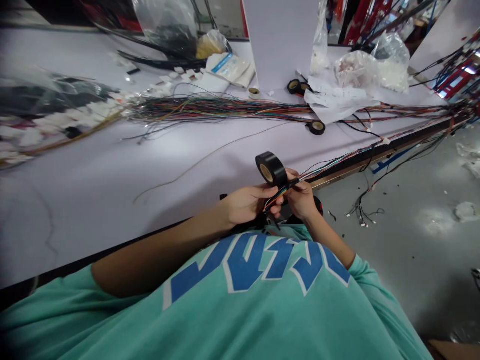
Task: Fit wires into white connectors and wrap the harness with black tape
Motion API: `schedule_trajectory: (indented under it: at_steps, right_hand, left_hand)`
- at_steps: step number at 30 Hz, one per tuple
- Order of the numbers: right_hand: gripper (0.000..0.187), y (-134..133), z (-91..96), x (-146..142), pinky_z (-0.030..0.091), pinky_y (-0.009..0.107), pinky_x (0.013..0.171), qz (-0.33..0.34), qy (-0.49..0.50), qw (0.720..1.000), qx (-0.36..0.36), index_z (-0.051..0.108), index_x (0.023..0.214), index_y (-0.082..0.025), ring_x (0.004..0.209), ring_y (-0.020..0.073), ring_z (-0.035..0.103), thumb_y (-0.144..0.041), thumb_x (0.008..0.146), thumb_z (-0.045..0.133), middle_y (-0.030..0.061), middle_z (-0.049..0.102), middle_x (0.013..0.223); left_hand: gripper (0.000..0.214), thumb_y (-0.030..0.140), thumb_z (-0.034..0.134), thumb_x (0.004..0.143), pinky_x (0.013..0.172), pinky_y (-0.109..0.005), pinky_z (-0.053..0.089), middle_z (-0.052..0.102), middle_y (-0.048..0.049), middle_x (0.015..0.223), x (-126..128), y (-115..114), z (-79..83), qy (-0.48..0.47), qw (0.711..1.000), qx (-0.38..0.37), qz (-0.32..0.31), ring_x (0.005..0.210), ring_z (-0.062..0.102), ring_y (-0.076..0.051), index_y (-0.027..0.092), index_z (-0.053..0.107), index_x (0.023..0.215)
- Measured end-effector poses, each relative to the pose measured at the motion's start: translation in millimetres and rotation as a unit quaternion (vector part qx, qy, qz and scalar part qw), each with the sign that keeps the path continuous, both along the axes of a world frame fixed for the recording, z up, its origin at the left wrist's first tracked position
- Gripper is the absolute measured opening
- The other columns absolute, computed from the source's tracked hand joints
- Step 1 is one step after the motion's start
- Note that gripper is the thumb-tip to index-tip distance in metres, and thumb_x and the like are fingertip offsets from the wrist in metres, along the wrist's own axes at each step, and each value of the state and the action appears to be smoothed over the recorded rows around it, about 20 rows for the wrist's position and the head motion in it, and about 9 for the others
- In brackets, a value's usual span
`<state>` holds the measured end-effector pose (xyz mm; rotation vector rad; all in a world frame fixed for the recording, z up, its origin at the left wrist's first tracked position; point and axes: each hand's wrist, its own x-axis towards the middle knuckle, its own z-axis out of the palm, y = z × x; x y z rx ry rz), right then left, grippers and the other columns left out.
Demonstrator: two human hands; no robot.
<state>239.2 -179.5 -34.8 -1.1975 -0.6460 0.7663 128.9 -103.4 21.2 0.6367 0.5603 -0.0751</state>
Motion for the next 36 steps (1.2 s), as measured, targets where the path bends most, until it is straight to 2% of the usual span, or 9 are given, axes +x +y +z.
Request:
schedule_trajectory:
  at_steps: [4, 10, 15, 17, 20, 23, 27, 32, 36]
  right_hand:
    - [0.024, -3, -2.0, -2, 0.053, 0.030, 0.064, 0.037, 0.007, 0.999, -0.012, 0.064, 0.072, -0.024, 0.068, 0.0132, 0.061, -0.044, 0.060, 0.070, -0.0017, 0.064, 0.070]
    - [0.022, -10, -4.1, -4, 0.052, 0.032, 0.069, 0.078, -0.016, 0.996, -0.032, 0.064, 0.081, -0.024, 0.076, 0.0146, 0.063, -0.043, 0.071, 0.059, -0.0003, 0.066, 0.078]
    - [0.022, -42, -0.9, 18, 0.050, 0.036, 0.075, -0.139, -0.186, 0.972, -0.038, 0.063, 0.089, -0.024, 0.075, 0.0152, 0.060, -0.042, 0.076, 0.060, 0.0008, 0.064, 0.082]
    - [0.035, -50, 11.7, 21, 0.047, 0.039, 0.084, -0.158, -0.279, 0.947, -0.009, 0.058, 0.107, -0.026, 0.090, 0.0182, 0.059, -0.047, 0.080, 0.054, 0.0036, 0.062, 0.098]
    - [0.055, -46, 35.7, 12, 0.043, 0.042, 0.093, -0.081, -0.380, 0.922, -0.004, 0.046, 0.122, -0.028, 0.109, 0.0230, 0.053, -0.051, 0.074, 0.060, 0.0063, 0.055, 0.118]
    - [0.047, -38, 47.9, -1, 0.046, 0.040, 0.088, -0.057, -0.397, 0.916, -0.023, 0.046, 0.115, -0.029, 0.100, 0.0205, 0.056, -0.043, 0.074, 0.064, 0.0042, 0.056, 0.109]
    - [0.043, -53, 38.8, -8, 0.049, 0.034, 0.078, -0.022, -0.335, 0.942, 0.005, 0.045, 0.107, -0.030, 0.088, 0.0160, 0.058, -0.039, 0.072, 0.067, 0.0004, 0.057, 0.098]
    - [0.057, -76, 24.3, -4, 0.049, 0.033, 0.074, 0.114, -0.221, 0.963, -0.104, 0.043, 0.118, -0.025, 0.085, 0.0179, 0.061, -0.054, 0.073, 0.062, 0.0030, 0.063, 0.094]
    - [0.051, -64, 16.2, 0, 0.047, 0.036, 0.082, 0.102, -0.202, 0.963, -0.143, 0.056, 0.105, -0.022, 0.091, 0.0190, 0.060, -0.063, 0.076, 0.051, 0.0032, 0.065, 0.094]
  left_hand:
    - [0.008, 0.008, 0.052, 0.076, 0.054, -0.026, 0.048, 0.051, 0.0032, 0.055, -3, -8, -3.3, -0.052, 0.999, 0.002, 0.012, 0.038, 0.038, -0.004, 0.014, 0.052, 0.071]
    - [0.012, 0.006, 0.051, 0.071, 0.040, -0.016, 0.030, 0.045, 0.0058, 0.050, -1, -15, -7.1, -0.057, 0.984, 0.129, 0.108, 0.035, 0.028, -0.002, 0.016, 0.047, 0.066]
    - [0.019, 0.004, 0.056, 0.066, 0.039, -0.014, 0.020, 0.047, 0.0064, 0.053, 0, -17, -8.2, -0.052, 0.970, 0.179, 0.158, 0.042, 0.036, -0.003, 0.017, 0.053, 0.078]
    - [0.022, 0.003, 0.056, 0.066, 0.040, -0.014, 0.023, 0.052, 0.0053, 0.058, 0, -18, -6.1, -0.048, 0.969, 0.191, 0.152, 0.046, 0.039, -0.004, 0.017, 0.055, 0.083]
    - [0.025, 0.003, 0.058, 0.066, 0.047, -0.016, 0.033, 0.056, 0.0040, 0.063, 0, -20, -2.4, -0.057, 0.963, 0.215, 0.152, 0.054, 0.049, -0.006, 0.018, 0.056, 0.086]
    - [0.023, 0.003, 0.060, 0.066, 0.052, -0.018, 0.036, 0.054, 0.0050, 0.058, 1, -18, -1.1, -0.056, 0.959, 0.233, 0.154, 0.056, 0.052, -0.008, 0.018, 0.055, 0.084]
    - [0.023, 0.003, 0.058, 0.069, 0.045, -0.016, 0.031, 0.051, 0.0075, 0.052, 1, -10, -2.7, -0.010, 0.963, 0.234, 0.137, 0.044, 0.047, -0.005, 0.017, 0.051, 0.085]
    - [0.014, 0.004, 0.056, 0.074, 0.037, -0.015, 0.023, 0.048, 0.0079, 0.048, -1, -10, -3.6, 0.016, 0.958, 0.256, 0.127, 0.035, 0.037, -0.002, 0.017, 0.048, 0.077]
    - [0.015, 0.006, 0.051, 0.079, 0.035, -0.015, 0.022, 0.049, 0.0070, 0.048, -5, -16, 0.5, 0.009, 0.958, 0.253, 0.138, 0.031, 0.032, -0.001, 0.016, 0.045, 0.070]
